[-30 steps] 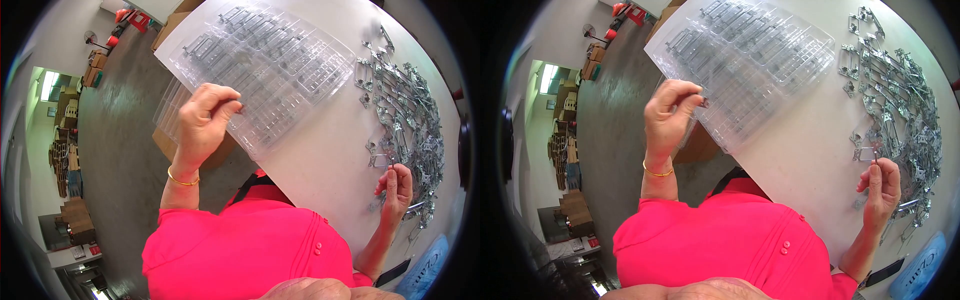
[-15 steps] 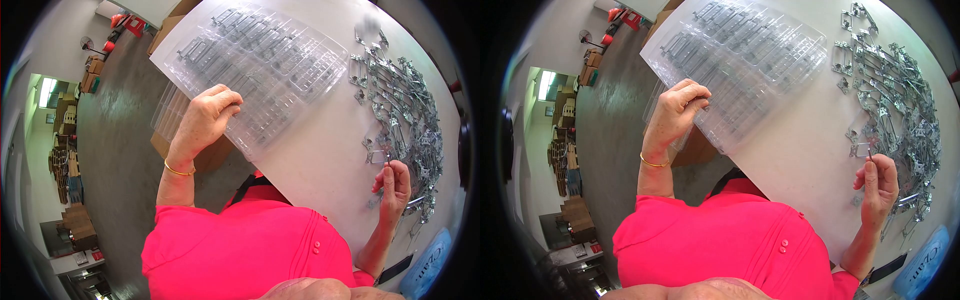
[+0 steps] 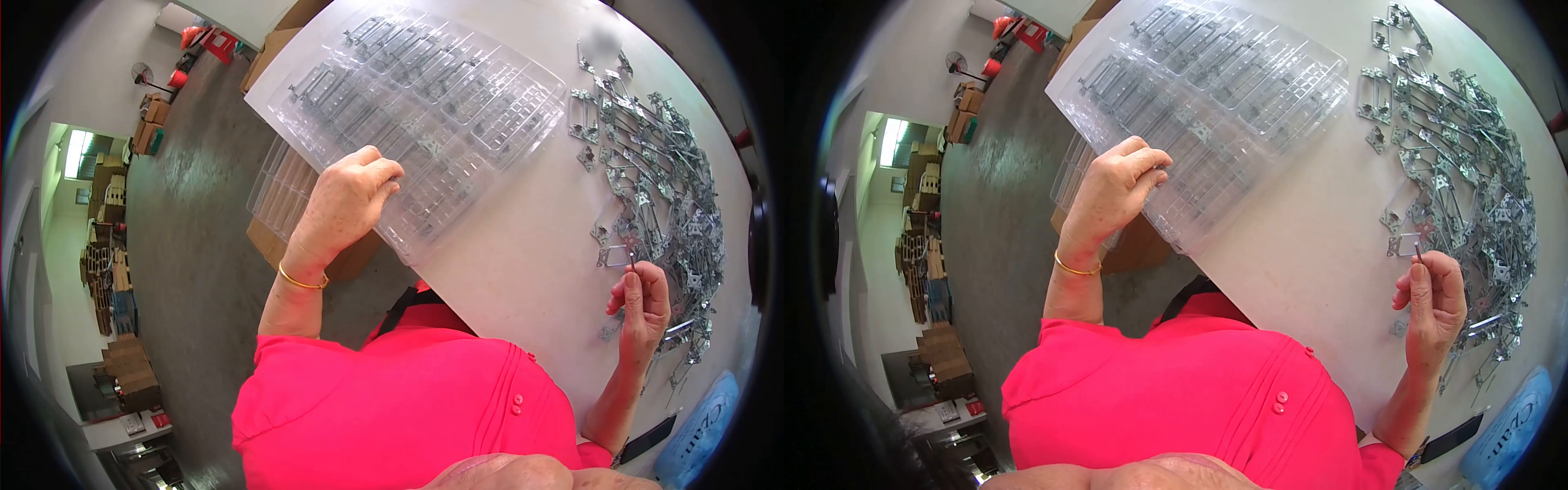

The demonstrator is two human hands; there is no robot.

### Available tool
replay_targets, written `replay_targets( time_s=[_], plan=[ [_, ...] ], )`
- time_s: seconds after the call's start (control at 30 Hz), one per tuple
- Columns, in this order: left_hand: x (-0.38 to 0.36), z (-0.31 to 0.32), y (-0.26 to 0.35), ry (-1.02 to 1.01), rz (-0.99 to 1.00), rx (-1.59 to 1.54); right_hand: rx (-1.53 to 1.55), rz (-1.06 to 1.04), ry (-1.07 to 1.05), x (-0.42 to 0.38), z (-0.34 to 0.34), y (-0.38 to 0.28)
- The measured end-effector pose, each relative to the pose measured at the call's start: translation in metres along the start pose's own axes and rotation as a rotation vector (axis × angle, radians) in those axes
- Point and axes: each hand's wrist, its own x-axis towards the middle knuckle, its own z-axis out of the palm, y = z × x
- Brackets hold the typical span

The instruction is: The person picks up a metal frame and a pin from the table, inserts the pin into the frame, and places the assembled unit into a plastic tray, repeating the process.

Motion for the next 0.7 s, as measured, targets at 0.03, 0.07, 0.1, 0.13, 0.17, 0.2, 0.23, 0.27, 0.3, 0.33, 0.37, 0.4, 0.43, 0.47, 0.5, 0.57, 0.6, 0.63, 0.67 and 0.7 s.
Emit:
replay_targets(
  time_s=[0.03, 0.07, 0.1, 0.13, 0.17, 0.2, 0.23, 0.27, 0.3, 0.33, 0.37, 0.4, 0.43, 0.47, 0.5, 0.57, 0.6, 0.63, 0.67, 0.7],
  plan=[
    [0.000, 0.001, 0.000, 0.000, 0.002, 0.001, 0.002, -0.003, 0.001, 0.000, 0.000, 0.000],
    [0.000, 0.002, -0.002, -0.006, 0.017, 0.024, 0.003, -0.004, 0.002, 0.000, 0.000, 0.000],
    [0.000, 0.002, -0.002, -0.012, 0.031, 0.047, 0.001, -0.002, 0.005, 0.000, 0.000, 0.000],
    [0.001, 0.003, -0.002, -0.011, 0.034, 0.048, -0.001, 0.000, 0.008, -0.001, 0.000, -0.001],
    [0.001, 0.003, -0.001, -0.008, 0.036, 0.068, -0.001, -0.002, 0.010, -0.001, 0.001, -0.001],
    [0.001, 0.004, 0.000, -0.004, 0.038, 0.088, -0.001, -0.001, 0.011, -0.001, 0.001, -0.002],
    [0.000, 0.004, 0.000, -0.002, 0.040, 0.090, -0.001, 0.001, 0.013, -0.001, 0.001, -0.003],
    [-0.001, 0.005, 0.000, -0.012, 0.036, 0.102, 0.001, -0.002, 0.014, -0.001, 0.001, -0.004],
    [-0.001, 0.004, 0.000, -0.020, 0.034, 0.115, 0.002, 0.000, 0.011, -0.001, 0.001, -0.005],
    [-0.001, 0.004, 0.001, -0.018, 0.037, 0.118, 0.003, 0.002, 0.008, -0.001, 0.001, -0.005],
    [-0.001, 0.004, 0.002, -0.016, 0.032, 0.125, 0.005, -0.002, 0.011, -0.001, 0.001, -0.006],
    [-0.001, 0.004, 0.003, -0.015, 0.027, 0.131, 0.007, -0.004, 0.011, -0.001, 0.001, -0.006],
    [-0.001, 0.004, 0.003, -0.015, 0.030, 0.132, 0.007, -0.006, 0.011, -0.001, 0.001, -0.007],
    [-0.002, 0.004, 0.004, -0.013, 0.037, 0.149, 0.009, -0.006, 0.015, -0.002, 0.001, -0.008],
    [-0.002, 0.005, 0.005, -0.012, 0.043, 0.166, 0.006, -0.007, 0.015, -0.002, 0.001, -0.009],
    [-0.003, 0.004, 0.005, -0.013, 0.052, 0.189, 0.006, -0.009, 0.018, -0.003, 0.000, -0.011],
    [-0.003, 0.004, 0.006, -0.014, 0.058, 0.211, 0.008, -0.012, 0.021, -0.003, 0.000, -0.012],
    [-0.003, 0.004, 0.008, -0.015, 0.063, 0.213, 0.010, -0.015, 0.027, -0.004, 0.000, -0.013],
    [-0.003, 0.003, 0.012, 0.011, 0.074, 0.247, 0.012, -0.016, 0.032, -0.004, -0.001, -0.015],
    [-0.004, 0.003, 0.017, 0.036, 0.085, 0.280, 0.004, -0.029, 0.042, -0.004, -0.002, -0.018]
  ],
)
